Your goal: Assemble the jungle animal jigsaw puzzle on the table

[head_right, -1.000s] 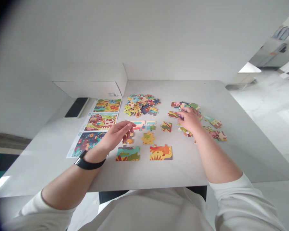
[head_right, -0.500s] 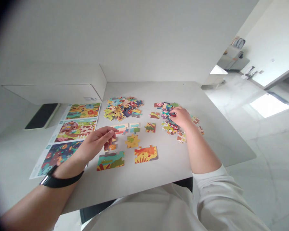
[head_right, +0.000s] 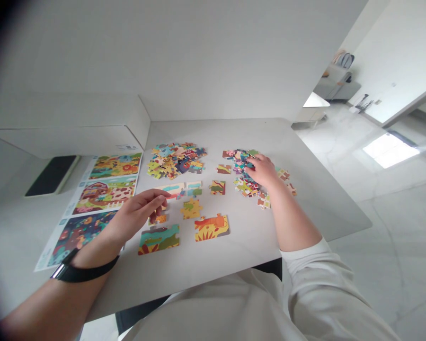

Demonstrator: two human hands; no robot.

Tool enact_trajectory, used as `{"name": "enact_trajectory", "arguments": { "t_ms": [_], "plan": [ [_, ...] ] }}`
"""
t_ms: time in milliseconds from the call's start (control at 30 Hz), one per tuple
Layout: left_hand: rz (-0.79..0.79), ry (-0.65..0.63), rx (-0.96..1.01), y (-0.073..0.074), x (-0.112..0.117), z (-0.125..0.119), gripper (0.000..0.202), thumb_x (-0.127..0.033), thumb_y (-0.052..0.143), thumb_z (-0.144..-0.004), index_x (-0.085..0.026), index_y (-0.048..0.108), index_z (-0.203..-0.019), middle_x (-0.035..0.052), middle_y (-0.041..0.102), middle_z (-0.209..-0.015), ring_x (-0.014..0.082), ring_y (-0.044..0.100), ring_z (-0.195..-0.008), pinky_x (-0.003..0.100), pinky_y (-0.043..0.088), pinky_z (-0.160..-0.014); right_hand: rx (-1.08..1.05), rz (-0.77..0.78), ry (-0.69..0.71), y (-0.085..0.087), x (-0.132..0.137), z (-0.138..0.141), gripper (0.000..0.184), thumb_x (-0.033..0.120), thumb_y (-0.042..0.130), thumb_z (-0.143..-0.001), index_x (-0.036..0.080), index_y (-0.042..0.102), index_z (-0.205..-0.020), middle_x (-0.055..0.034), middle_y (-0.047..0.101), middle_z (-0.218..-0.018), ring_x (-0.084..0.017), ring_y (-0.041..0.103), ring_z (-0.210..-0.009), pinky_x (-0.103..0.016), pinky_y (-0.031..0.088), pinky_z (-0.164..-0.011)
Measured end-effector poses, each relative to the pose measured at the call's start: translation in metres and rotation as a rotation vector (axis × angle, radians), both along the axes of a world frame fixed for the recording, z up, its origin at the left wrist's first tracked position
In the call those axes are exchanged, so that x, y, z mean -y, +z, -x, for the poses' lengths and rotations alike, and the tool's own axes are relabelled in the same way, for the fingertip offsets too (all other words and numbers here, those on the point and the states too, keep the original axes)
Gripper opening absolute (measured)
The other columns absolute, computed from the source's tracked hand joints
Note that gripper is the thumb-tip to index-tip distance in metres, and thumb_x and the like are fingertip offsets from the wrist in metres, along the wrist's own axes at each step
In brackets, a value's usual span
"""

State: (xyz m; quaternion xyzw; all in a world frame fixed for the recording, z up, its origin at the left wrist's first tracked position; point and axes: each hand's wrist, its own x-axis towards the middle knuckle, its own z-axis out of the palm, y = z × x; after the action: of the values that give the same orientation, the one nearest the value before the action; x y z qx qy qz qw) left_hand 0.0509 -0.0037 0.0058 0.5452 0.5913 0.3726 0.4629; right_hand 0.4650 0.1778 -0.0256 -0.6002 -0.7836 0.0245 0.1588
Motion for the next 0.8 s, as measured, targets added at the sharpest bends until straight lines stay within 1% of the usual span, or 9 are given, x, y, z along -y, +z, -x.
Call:
{"name": "enact_trajectory", "arguments": {
  "t_ms": [100,167,233,367,433,500,600,800],
  "plan": [
    [0.004,-0.009,0.002,0.001,0.0,0.0,0.051,-0.066,0.072,-0.091,-0.019,0.076,-0.108,0.003,0.069,-0.083,0.0112,0.058,-0.055,0.023,0.049,-0.046,0.013,0.011,-0.075,0.002,-0.001,-0.004,0.037,0.049,0.074,-0.094,0.027,0.085,-0.12,-0.0151,0.07,-0.142,-0.039,0.064,-0.131,-0.057,0.049,-0.119],
    [0.004,-0.013,0.003,0.002,0.001,0.0,0.05,-0.066,0.072,-0.091,-0.019,0.076,-0.108,0.0029,0.068,-0.083,0.0111,0.058,-0.055,0.023,0.049,-0.046,0.007,0.004,-0.118,0.004,-0.001,-0.007,0.033,0.05,0.075,-0.092,0.026,0.086,-0.112,-0.0149,0.071,-0.137,-0.039,0.065,-0.128,-0.059,0.049,-0.117],
    [0.004,-0.012,0.003,0.002,0.001,-0.001,0.051,-0.066,0.072,-0.092,-0.019,0.076,-0.109,0.0028,0.068,-0.083,0.0111,0.057,-0.055,0.023,0.049,-0.047,-0.011,-0.018,-0.126,0.005,0.0,-0.006,0.033,0.05,0.075,-0.092,0.026,0.085,-0.113,-0.0154,0.071,-0.135,-0.039,0.064,-0.128,-0.059,0.05,-0.116],
    [0.005,-0.013,-0.007,0.003,0.002,-0.001,0.051,-0.066,0.072,-0.092,-0.019,0.076,-0.111,0.003,0.069,-0.083,0.0114,0.058,-0.056,0.023,0.05,-0.047,-0.029,-0.059,-0.001,0.002,0.003,0.007,0.043,0.046,0.074,-0.095,0.027,0.081,-0.133,-0.0158,0.068,-0.143,-0.039,0.061,-0.135,-0.057,0.049,-0.119],
    [0.002,-0.017,-0.011,0.003,0.002,-0.001,0.051,-0.066,0.072,-0.092,-0.019,0.076,-0.111,0.003,0.069,-0.083,0.0116,0.058,-0.056,0.023,0.05,-0.048,-0.007,-0.054,0.025,-0.002,0.004,0.015,0.045,0.047,0.074,-0.095,0.027,0.08,-0.135,-0.016,0.066,-0.147,-0.04,0.06,-0.138,-0.059,0.047,-0.12],
    [-0.001,-0.019,-0.008,0.003,0.002,-0.002,0.051,-0.066,0.072,-0.092,-0.018,0.076,-0.111,0.0032,0.069,-0.084,0.0115,0.057,-0.057,0.023,0.05,-0.048,0.008,-0.041,0.01,-0.005,0.004,0.02,0.045,0.049,0.077,-0.094,0.027,0.081,-0.132,-0.0163,0.065,-0.149,-0.042,0.059,-0.138,-0.06,0.046,-0.121],
    [0.001,-0.021,-0.005,0.002,0.001,-0.001,0.052,-0.066,0.072,-0.092,-0.018,0.076,-0.112,0.0033,0.069,-0.084,0.0114,0.057,-0.057,0.023,0.05,-0.048,-0.006,-0.032,0.019,-0.005,0.004,0.022,0.04,0.047,0.084,-0.089,0.028,0.084,-0.124,-0.0146,0.064,-0.15,-0.041,0.059,-0.14,-0.06,0.045,-0.122],
    [0.001,-0.03,-0.013,-0.002,0.001,0.002,0.052,-0.066,0.07,-0.095,-0.018,0.075,-0.115,0.0038,0.069,-0.087,0.0116,0.058,-0.059,0.023,0.05,-0.05,-0.039,0.027,0.236,0.009,0.015,0.012,0.027,0.043,0.087,-0.088,0.028,0.087,-0.111,-0.0129,0.065,-0.149,-0.037,0.06,-0.141,-0.057,0.044,-0.124]
  ]
}}
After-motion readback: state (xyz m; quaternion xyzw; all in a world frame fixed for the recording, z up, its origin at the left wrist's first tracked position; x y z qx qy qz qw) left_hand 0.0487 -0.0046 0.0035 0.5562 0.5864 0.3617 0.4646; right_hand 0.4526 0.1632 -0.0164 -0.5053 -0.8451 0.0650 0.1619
